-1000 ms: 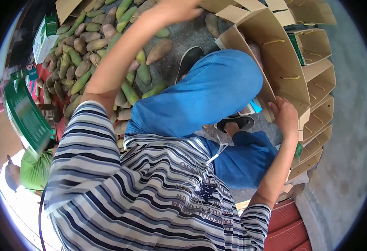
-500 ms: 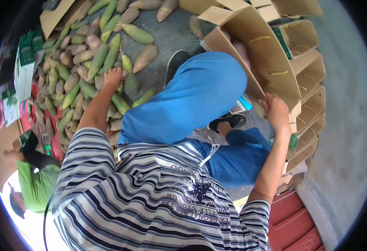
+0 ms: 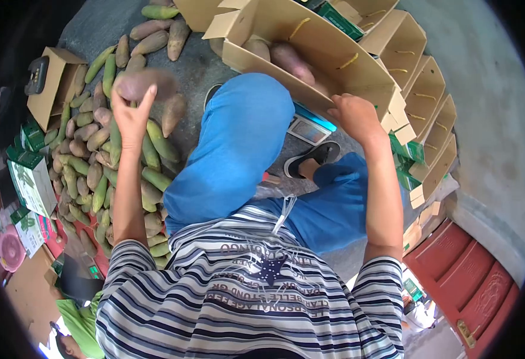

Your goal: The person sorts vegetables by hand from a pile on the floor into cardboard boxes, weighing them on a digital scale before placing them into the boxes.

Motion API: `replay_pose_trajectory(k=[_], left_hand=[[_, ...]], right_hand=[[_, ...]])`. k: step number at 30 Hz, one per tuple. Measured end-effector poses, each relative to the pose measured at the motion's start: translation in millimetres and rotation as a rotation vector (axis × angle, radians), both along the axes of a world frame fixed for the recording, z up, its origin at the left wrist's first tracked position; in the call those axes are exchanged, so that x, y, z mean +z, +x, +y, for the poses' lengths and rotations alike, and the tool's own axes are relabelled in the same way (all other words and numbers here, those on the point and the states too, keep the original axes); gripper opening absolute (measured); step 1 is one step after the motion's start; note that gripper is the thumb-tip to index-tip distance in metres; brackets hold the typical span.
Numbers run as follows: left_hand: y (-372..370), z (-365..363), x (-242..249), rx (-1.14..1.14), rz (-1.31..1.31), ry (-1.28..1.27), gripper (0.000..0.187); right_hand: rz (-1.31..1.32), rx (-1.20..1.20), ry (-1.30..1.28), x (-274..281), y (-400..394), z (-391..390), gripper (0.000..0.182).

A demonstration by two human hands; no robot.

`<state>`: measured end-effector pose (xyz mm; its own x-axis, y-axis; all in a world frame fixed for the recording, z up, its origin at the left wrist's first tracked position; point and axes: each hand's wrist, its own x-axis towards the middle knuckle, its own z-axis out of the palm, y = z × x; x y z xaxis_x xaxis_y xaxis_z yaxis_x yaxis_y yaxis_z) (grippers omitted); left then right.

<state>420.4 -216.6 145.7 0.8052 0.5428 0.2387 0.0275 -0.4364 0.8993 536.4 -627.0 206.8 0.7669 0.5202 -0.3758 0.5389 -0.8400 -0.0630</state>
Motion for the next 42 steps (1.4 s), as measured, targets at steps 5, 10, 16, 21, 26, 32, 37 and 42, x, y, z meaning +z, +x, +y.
replay_pose_trajectory(k=[5,10,16,21,26,32,37,42], left_hand=[[69,-83,122,-0.276,-0.421,-0.051,0.046],[133,-175,109,-0.451,-0.266,-0.365,0.033],[159,-158,55,-0.604,-0.090,-0.056,0.022],[96,-40,9,-0.267,0.032,0.093,0.023],[-37,81,-109,-0.367,1.002,0.664,0.034],[-172,89,-191,-0.245,1.534,0.459,0.039],[-198,58,-172,-0.282,1.455,0.712,0.032],[-208,82,-184,-0.588,1.519,0.875,0.044]], right_hand=[[-0.011,-0.002,0.006,-3,-1,-1,0.019],[-0.035,0.012,0.004,-3,-1,0,0.019],[0.050,-0.050,-0.079,-1,3,2,0.022],[0.048,0.025,-0.047,0,-1,0,0.021],[0.055,0.022,-0.062,-3,1,-2,0.021],[0.081,0.025,-0.069,10,0,8,0.031],[0.114,-0.028,-0.086,7,3,7,0.035],[0.078,0.001,-0.112,5,3,5,0.032]])
